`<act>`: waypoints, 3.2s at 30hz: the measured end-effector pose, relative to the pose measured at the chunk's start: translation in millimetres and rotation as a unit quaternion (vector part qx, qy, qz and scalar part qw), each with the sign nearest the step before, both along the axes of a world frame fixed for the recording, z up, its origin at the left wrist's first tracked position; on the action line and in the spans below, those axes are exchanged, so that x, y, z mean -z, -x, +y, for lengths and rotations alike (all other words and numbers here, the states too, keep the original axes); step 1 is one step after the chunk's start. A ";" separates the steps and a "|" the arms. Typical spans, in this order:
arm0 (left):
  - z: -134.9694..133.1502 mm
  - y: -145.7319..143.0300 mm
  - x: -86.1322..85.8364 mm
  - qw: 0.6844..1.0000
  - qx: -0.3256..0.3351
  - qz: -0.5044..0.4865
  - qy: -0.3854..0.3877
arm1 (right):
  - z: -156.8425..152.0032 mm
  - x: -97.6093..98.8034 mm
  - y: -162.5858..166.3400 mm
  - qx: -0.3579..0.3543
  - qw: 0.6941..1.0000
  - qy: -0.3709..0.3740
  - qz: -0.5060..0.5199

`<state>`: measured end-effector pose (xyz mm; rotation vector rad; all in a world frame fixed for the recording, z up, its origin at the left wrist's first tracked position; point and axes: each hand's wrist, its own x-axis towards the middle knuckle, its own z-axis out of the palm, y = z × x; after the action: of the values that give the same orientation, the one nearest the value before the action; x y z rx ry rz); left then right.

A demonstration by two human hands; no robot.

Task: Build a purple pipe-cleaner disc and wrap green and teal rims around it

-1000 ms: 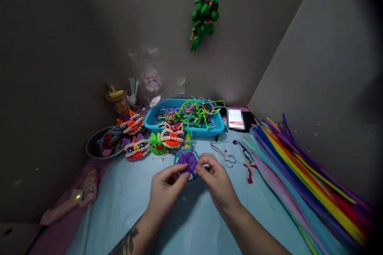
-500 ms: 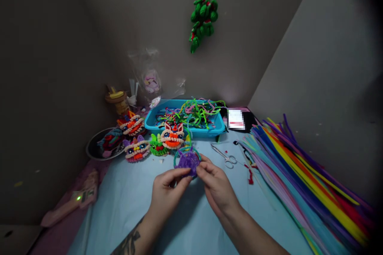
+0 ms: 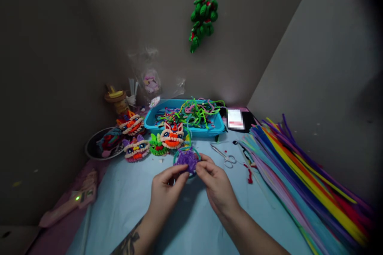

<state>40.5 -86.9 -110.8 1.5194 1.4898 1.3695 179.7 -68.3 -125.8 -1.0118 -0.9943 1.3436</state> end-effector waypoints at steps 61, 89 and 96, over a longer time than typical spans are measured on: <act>-2.1 1.4 -2.1 0.983 0.072 0.086 -0.143 | 1.5 -6.7 0.0 0.017 0.998 0.052 -0.032; 5.4 9.3 -6.1 0.987 0.039 -0.127 0.090 | 6.7 3.7 -1.3 0.081 0.994 0.052 0.049; 7.5 9.0 1.5 0.985 0.101 -0.114 0.076 | 18.1 6.0 -5.9 0.003 0.994 0.066 0.083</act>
<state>31.5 -79.4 -112.3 1.3289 1.2341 1.2356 185.6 -50.3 -131.8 -0.9830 -0.7858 1.4789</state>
